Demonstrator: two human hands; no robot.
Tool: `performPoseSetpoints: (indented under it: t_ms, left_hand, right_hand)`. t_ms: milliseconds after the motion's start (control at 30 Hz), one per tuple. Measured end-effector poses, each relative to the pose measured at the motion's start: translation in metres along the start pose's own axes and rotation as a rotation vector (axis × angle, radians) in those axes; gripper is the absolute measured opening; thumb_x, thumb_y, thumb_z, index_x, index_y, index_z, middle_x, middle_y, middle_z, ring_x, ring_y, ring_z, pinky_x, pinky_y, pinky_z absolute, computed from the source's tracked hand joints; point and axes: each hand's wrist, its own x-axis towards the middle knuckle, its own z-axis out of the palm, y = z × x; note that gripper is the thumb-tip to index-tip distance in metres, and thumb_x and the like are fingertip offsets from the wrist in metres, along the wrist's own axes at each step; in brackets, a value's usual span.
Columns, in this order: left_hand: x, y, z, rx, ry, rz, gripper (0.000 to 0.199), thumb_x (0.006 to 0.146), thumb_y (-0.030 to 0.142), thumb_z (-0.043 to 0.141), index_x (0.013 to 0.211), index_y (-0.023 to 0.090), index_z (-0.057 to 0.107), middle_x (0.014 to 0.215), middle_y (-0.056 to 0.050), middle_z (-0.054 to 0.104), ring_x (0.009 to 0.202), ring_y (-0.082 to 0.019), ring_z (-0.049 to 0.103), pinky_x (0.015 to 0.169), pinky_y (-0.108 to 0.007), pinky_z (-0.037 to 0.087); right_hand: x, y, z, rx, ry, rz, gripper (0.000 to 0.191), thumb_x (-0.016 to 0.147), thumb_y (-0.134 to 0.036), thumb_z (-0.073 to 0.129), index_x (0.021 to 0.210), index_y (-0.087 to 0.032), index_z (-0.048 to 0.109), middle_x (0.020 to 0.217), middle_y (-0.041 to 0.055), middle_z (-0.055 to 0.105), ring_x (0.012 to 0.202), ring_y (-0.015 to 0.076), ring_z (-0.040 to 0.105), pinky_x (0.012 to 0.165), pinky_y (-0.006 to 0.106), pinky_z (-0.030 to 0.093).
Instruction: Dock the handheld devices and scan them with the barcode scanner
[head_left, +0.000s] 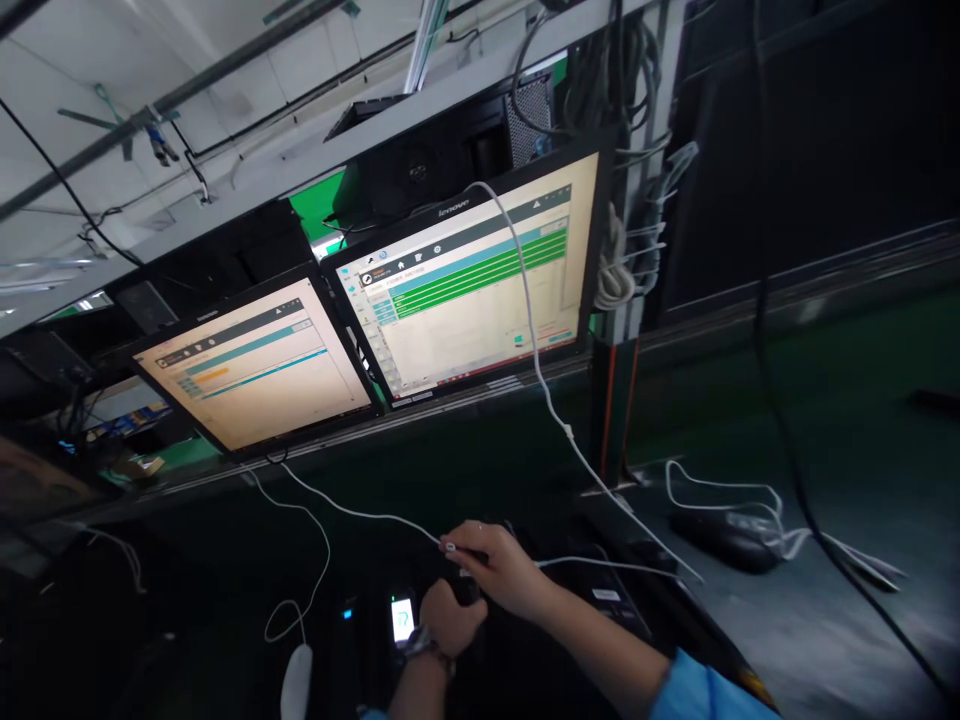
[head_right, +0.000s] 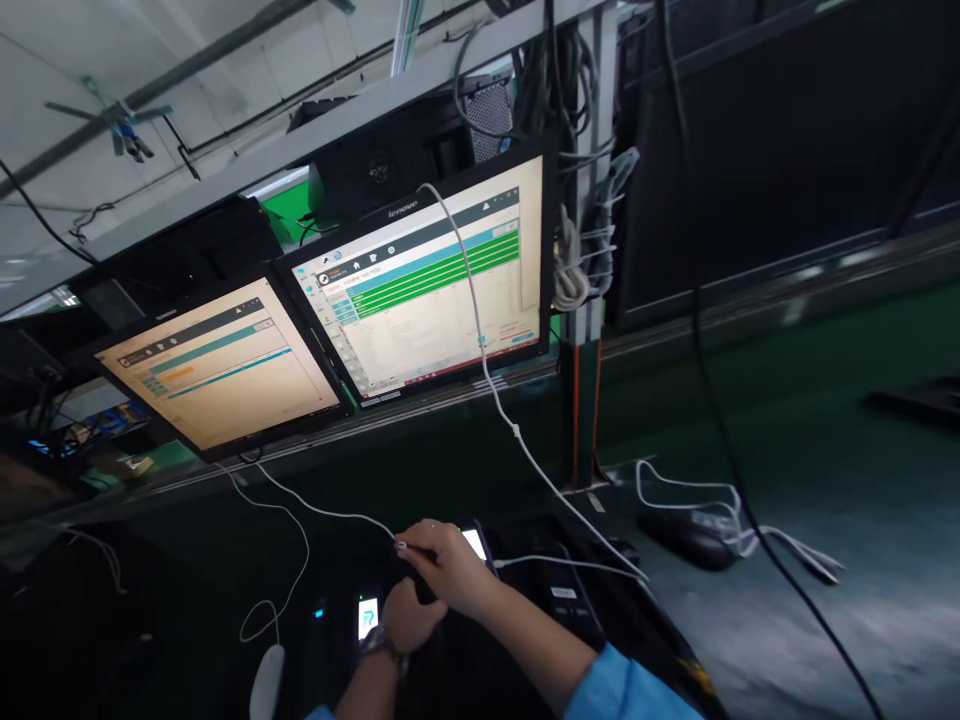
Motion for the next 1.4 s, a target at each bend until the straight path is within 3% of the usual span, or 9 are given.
performPoseSetpoints:
  t_ms: [233,333,600,733,867,967,1167,1300,1400]
  left_hand:
    - [-0.053,0.003,-0.041,-1.270,-0.197,-0.228,0.033,0.079,0.044,0.052,0.089,0.018,0.070,0.090,-0.006,0.071,0.083,-0.017,0.065,0.082,-0.033,0.051]
    - [-0.072,0.012,-0.052,-1.458,-0.212,-0.263,0.041,0.088,0.047,0.042,0.086,0.016,0.070,0.086,-0.006,0.071,0.079,-0.013,0.064,0.073,-0.028,0.052]
    - [-0.092,-0.001,-0.069,-1.329,-0.289,-0.194,0.064,0.081,0.075,0.034,0.121,0.032,0.060,0.113,-0.004,0.064,0.088,-0.010,0.061,0.057,-0.014,0.043]
    - [-0.092,-0.011,-0.075,-1.330,-0.371,-0.203,0.066,0.078,0.078,0.036,0.125,0.035,0.054,0.087,-0.003,0.064,0.065,-0.007,0.057,0.046,-0.013,0.034]
    - [-0.095,-0.012,-0.075,-1.381,-0.459,-0.240,0.067,0.075,0.080,0.038,0.099,0.023,0.062,0.064,0.000,0.056,0.048,-0.007,0.052,0.036,-0.013,0.025]
    - [-0.096,-0.008,-0.075,-1.365,-0.433,-0.288,0.074,0.071,0.086,0.034,0.083,0.018,0.062,0.059,-0.001,0.054,0.042,-0.007,0.050,0.032,-0.013,0.021]
    - [-0.092,0.001,-0.076,-1.199,-0.308,-0.193,0.086,0.072,0.087,0.015,0.083,0.021,0.068,0.057,-0.004,0.060,0.042,-0.011,0.053,0.035,-0.018,0.033]
    - [-0.095,0.006,-0.075,-1.044,-0.222,-0.080,0.068,0.076,0.082,0.030,0.079,0.029,0.072,0.058,-0.006,0.064,0.044,-0.013,0.052,0.036,-0.023,0.034]
    - [-0.098,0.006,-0.074,-1.006,-0.056,-0.187,0.057,0.077,0.077,0.037,0.095,0.035,0.071,0.063,-0.005,0.066,0.044,-0.015,0.049,0.037,-0.027,0.035]
  right_hand:
    - [0.001,0.001,0.006,-0.326,0.049,-0.378,0.021,0.091,-0.030,0.054,0.097,-0.021,0.072,0.078,0.0059,0.071,0.078,0.0170,0.061,0.069,0.035,0.048]
    - [0.000,0.000,0.019,-0.425,-0.069,-0.475,0.019,0.090,-0.029,0.056,0.093,-0.020,0.072,0.076,0.0049,0.070,0.078,0.0171,0.060,0.071,0.035,0.043]
    - [-0.006,-0.024,0.038,-0.395,-0.235,-0.411,0.020,0.091,-0.021,0.051,0.091,-0.020,0.070,0.077,0.0047,0.067,0.077,0.0151,0.056,0.072,0.033,0.037]
    - [-0.005,-0.035,0.039,-0.301,-0.236,-0.367,0.024,0.087,-0.011,0.051,0.090,-0.023,0.072,0.082,0.0025,0.067,0.082,0.0125,0.056,0.077,0.031,0.037]
    - [-0.006,-0.039,0.044,-0.309,-0.250,-0.319,0.023,0.085,-0.008,0.055,0.084,-0.023,0.073,0.082,0.0008,0.068,0.083,0.0114,0.056,0.080,0.030,0.037]
    - [-0.007,-0.045,0.047,-0.362,-0.338,-0.283,0.021,0.084,-0.009,0.057,0.080,-0.022,0.073,0.081,0.0017,0.068,0.082,0.0120,0.055,0.079,0.031,0.036]
    - [-0.010,-0.049,0.054,-0.460,-0.422,-0.183,0.016,0.086,-0.016,0.058,0.078,-0.022,0.071,0.082,0.0009,0.067,0.082,0.0132,0.052,0.078,0.031,0.032]
    - [-0.014,-0.048,0.056,-0.533,-0.442,-0.195,0.015,0.087,-0.019,0.057,0.079,-0.018,0.071,0.079,0.0034,0.065,0.081,0.0147,0.050,0.076,0.032,0.031]
    - [-0.014,-0.046,0.054,-0.557,-0.476,-0.257,0.015,0.086,-0.020,0.058,0.078,-0.016,0.070,0.078,0.0053,0.064,0.080,0.0157,0.049,0.076,0.032,0.031]
